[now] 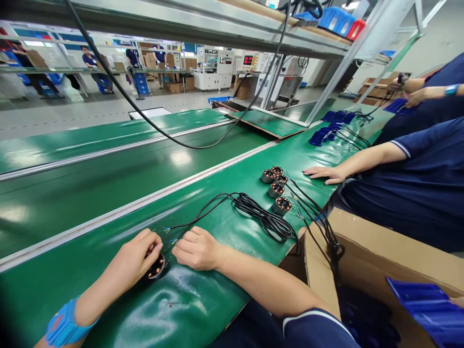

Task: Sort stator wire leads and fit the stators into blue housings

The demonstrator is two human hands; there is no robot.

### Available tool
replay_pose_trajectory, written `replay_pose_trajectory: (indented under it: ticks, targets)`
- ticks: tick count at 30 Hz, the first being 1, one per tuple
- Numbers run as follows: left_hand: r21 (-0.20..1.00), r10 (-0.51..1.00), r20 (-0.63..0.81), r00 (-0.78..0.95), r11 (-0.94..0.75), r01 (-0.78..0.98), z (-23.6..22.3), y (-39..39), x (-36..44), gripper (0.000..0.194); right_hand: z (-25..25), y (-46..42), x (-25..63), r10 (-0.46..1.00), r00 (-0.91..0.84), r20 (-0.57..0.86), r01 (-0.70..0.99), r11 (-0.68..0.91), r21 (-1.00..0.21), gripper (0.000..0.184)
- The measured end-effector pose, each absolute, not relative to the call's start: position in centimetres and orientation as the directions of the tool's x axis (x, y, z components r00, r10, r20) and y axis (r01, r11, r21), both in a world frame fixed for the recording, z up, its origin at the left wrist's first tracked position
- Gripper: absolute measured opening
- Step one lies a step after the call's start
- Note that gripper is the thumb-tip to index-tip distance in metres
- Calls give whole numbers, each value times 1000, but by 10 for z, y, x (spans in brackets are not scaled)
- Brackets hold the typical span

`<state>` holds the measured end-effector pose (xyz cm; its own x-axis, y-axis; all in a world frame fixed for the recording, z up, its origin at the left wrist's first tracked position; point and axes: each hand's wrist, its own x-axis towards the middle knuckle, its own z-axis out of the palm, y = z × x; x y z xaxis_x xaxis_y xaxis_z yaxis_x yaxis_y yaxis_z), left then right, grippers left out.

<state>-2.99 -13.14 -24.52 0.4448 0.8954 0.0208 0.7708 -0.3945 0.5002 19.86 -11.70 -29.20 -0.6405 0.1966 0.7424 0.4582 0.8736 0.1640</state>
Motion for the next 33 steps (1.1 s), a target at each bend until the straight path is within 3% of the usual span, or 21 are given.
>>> replay_pose_trajectory:
  ticks: [5, 8, 10, 13, 16, 21, 26, 29, 33]
  targets:
    - [545, 906, 36, 421, -371, 752, -247, -134, -31, 34, -290, -118, 208, 250, -669, 700, 449, 886, 114, 7]
    - [577, 909, 75, 410, -375, 725, -234, -133, -41, 33, -268, -114, 218, 315, -529, 788, 482, 876, -26, 27]
    - [600, 930, 199, 310, -366, 711, -218, -126, -48, 42, -242, -107, 225, 374, -384, 844, 499, 853, -151, 26]
    - [705, 891, 453, 6, -362, 609, -181, -98, -51, 68, -195, -90, 229, 447, -209, 870, 473, 825, -310, 11]
    - [823, 832, 512, -214, -404, 399, -136, -51, -38, 86, -150, -64, 218, 501, -78, 862, 395, 809, -435, 6]
    - [818, 795, 570, -207, -526, 232, -66, 20, 8, 80, -81, -12, 180, 601, 39, 798, 111, 791, -601, 24]
    - [786, 772, 617, -152, -614, 75, -35, 14, 30, 37, -32, 18, 157, 806, -53, 590, -305, 549, -778, 42]
    - [786, 780, 609, -144, -618, -25, -30, -25, 24, 33, -5, 24, 151, 875, -253, 414, -407, 292, -866, 52]
    - [812, 818, 566, -104, -575, -101, -47, -95, 23, 31, 37, 30, 136, 854, -390, 346, -566, 74, -821, 67]
